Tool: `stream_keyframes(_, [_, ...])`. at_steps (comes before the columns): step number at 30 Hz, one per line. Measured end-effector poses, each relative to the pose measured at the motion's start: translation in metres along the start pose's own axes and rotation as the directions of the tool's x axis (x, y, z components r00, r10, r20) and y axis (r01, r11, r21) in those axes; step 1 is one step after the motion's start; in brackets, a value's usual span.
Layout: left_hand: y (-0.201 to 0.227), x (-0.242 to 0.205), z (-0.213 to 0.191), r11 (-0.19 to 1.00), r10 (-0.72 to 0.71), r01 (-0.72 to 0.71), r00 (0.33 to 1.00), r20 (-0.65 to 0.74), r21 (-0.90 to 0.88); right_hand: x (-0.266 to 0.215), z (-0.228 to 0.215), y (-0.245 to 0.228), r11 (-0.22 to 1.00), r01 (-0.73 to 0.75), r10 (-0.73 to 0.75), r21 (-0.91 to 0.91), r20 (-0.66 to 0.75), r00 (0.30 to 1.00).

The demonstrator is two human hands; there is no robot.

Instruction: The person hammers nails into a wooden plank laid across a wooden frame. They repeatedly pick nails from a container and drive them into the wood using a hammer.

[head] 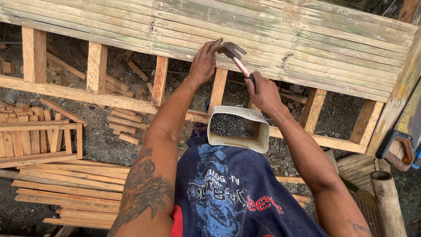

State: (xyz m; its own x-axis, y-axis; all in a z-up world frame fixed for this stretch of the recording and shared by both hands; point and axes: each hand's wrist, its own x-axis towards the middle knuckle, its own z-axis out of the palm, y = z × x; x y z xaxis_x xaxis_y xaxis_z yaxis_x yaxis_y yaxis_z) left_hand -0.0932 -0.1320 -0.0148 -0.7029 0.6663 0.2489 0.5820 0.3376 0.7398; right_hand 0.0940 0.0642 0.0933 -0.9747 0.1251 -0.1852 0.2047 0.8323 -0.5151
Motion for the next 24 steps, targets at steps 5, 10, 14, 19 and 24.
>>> stream_keyframes(5, [-0.007, -0.015, 0.008, 0.999, -0.024, 0.024, 1.0, 0.012, -0.033, -0.004, -0.006, -0.01, 0.976, 0.188, -0.16, 0.106, -0.231, 0.96])
stream_keyframes(10, [-0.012, -0.021, 0.018, 0.986, -0.073, 0.074, 0.997, 0.016, -0.151, -0.003, -0.001, -0.003, 0.964, -0.253, 0.263, -0.079, 0.157, 0.952])
stream_keyframes(14, [-0.028, -0.014, -0.004, 0.846, -0.329, 0.351, 0.936, 0.126, -0.401, -0.001, 0.005, 0.009, 0.948, 0.302, -0.249, 0.102, -0.354, 0.901])
stream_keyframes(19, [-0.009, -0.027, -0.053, 0.855, -0.377, 0.404, 0.915, 0.146, -0.325, -0.003, 0.021, 0.027, 0.974, -0.168, 0.188, -0.153, 0.131, 0.973])
stream_keyframes(24, [0.059, -0.026, -0.098, 0.872, -0.302, 0.412, 0.878, 0.371, -0.265, 0.008, 0.023, 0.031, 0.992, 0.116, -0.121, -0.046, -0.113, 0.986])
